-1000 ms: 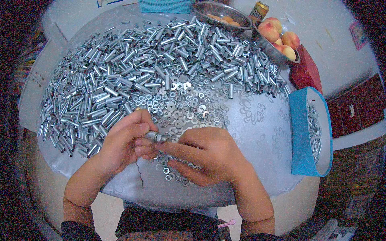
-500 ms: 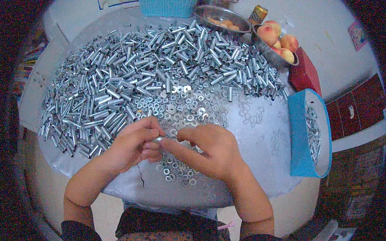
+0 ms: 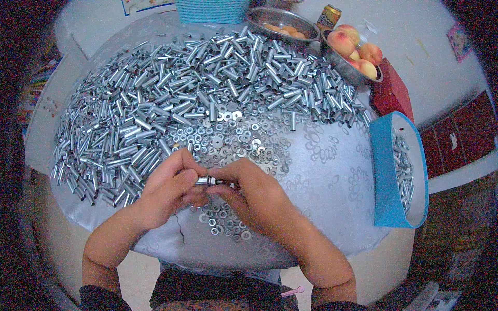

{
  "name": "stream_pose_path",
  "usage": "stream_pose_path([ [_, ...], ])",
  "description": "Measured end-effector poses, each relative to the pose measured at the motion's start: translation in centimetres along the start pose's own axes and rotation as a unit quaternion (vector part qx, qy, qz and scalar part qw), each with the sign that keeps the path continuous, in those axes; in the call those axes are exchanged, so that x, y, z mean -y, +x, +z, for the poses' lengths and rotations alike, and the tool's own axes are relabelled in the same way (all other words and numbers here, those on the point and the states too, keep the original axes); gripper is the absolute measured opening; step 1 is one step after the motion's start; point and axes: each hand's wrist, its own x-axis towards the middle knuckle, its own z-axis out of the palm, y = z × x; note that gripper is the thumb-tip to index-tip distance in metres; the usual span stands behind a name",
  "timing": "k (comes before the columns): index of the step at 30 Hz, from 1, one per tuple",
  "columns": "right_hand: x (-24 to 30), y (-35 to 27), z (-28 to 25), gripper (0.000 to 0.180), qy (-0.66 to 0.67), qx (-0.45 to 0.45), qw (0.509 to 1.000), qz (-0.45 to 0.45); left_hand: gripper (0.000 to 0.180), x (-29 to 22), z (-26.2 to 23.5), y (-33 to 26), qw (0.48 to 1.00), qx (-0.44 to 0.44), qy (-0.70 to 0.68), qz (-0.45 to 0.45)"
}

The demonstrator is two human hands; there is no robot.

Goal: The person sits at a table covered with a large pile of metal bolts and washers. They repeatedly pick up a bolt and a washer, slide the washer onto the bolt, and place the assembled unit into a blue container on the right side of the table.

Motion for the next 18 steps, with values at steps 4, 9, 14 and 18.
stream_pose_path([
  [4,-0.1,-0.3,0.0,0.026,0.114,0.012,0.991,0.074,0.022,0.2,0.4,0.0,0.999,-0.004,0.037,0.019],
  [9,-0.7,0.5,-0.1,0.024,0.260,0.044,0.951,0.160,0.026,0.1,0.4,0.2,0.983,-0.079,0.164,0.027],
  [14,-2.8,1.3,-2.0,0.020,0.383,-0.017,0.888,0.253,0.035,0.5,-0.3,1.1,0.964,-0.156,0.200,0.076],
  [18,-4.5,1.6,-5.6,0.022,0.524,-0.209,0.805,0.184,0.035,0.9,-0.6,1.1,0.958,-0.171,0.212,0.090],
])
